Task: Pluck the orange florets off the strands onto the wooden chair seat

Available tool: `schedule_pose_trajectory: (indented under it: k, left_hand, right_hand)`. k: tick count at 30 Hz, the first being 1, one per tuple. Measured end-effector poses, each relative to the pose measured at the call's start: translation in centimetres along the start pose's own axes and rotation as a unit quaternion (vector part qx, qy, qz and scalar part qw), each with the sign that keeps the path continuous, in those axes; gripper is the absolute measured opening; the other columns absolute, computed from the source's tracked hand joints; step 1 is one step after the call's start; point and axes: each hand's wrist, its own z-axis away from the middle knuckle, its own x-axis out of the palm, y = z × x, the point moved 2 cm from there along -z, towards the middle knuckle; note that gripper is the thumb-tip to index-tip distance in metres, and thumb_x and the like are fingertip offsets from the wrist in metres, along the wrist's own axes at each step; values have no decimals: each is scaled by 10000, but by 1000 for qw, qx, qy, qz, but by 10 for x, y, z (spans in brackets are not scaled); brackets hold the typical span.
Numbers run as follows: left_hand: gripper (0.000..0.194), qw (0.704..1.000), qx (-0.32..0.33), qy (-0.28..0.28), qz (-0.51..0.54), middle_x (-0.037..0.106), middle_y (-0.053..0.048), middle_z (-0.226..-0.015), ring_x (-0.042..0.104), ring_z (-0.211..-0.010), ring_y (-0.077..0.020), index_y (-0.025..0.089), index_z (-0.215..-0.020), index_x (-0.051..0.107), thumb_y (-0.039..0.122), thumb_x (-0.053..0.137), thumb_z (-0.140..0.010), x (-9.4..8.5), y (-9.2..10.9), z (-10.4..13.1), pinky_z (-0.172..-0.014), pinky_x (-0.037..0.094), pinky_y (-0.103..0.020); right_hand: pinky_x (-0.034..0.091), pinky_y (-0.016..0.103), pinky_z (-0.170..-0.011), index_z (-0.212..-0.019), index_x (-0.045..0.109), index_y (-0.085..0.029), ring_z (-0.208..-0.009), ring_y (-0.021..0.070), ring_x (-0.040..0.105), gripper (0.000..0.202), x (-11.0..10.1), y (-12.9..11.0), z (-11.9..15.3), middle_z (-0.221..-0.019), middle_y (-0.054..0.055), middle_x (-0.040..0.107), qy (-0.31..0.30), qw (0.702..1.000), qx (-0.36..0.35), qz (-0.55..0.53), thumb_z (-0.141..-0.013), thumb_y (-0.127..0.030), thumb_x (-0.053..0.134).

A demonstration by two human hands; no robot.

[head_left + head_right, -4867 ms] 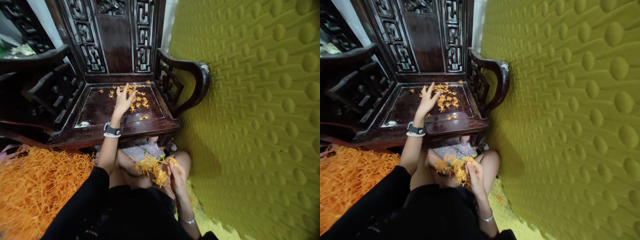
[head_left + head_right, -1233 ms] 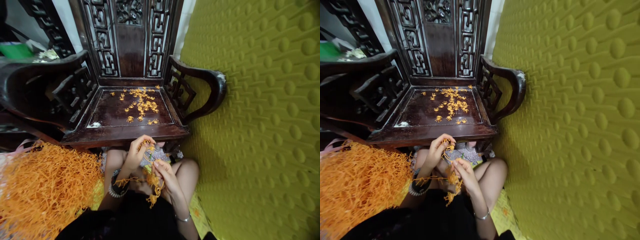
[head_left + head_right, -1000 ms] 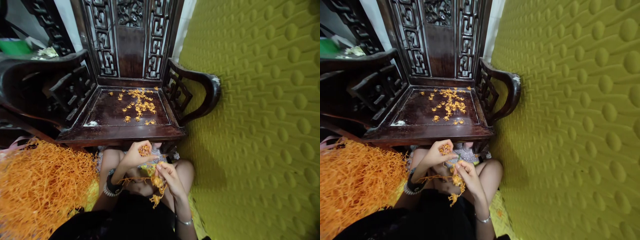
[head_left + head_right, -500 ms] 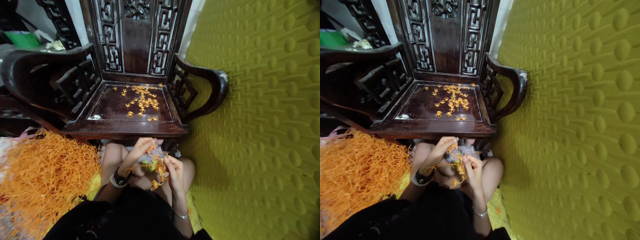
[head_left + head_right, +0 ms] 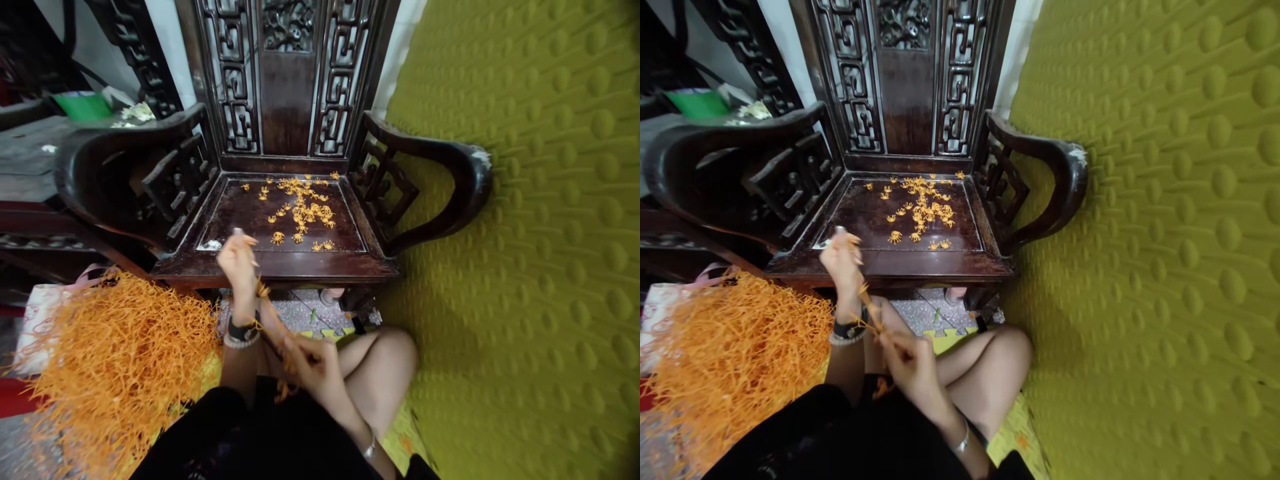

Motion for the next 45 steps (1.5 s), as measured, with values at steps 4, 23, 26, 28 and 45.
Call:
schedule_pose_trajectory:
  k: [4,23,26,28,45]
  left_hand:
    - [409,997,45,58,29,272,96,-371,225,-319,-47,158,-675,496,420,421,-980,-13,14,-65,-361,151,-199]
    - [378,849,60,-452,-267,585,-121,-1313,503,-1261,-226,176,-1252,578,372,441,-958,100,9,-2,-1111,313,-403]
    - [397,794,64,-590,-130,697,-76,-1116,589,-1148,-188,216,-1245,601,402,362,-987,73,51,34,-1095,342,-372]
    - [380,775,20,-628,-73,713,-73,-1062,625,-1088,-191,220,-1194,637,400,374,-987,55,67,55,-1050,395,-357]
    - [307,803,-199,-561,13,638,-101,-1162,603,-1048,-215,168,-938,627,463,580,-871,35,20,144,-929,464,-308]
  right_hand:
    - [305,219,-480,-750,721,-131,-512,97,417,431,-14,19,20,-566,11,535,20,997,49,-59,-892,-490,528]
    - [113,241,-396,-1240,483,-237,-345,34,234,455,-86,8,11,-792,17,703,160,944,30,-287,-848,-445,583]
    - [90,251,-412,-1212,479,-254,-399,38,140,468,-87,2,7,-942,50,725,167,943,23,-287,-809,-444,623]
    - [92,255,-414,-1197,484,-262,-409,39,129,466,-84,0,5,-1017,65,718,161,944,24,-288,-799,-464,620]
    - [215,201,-406,-1120,520,-210,-391,59,300,450,-81,5,-7,-539,-69,545,217,936,27,-274,-759,-410,699]
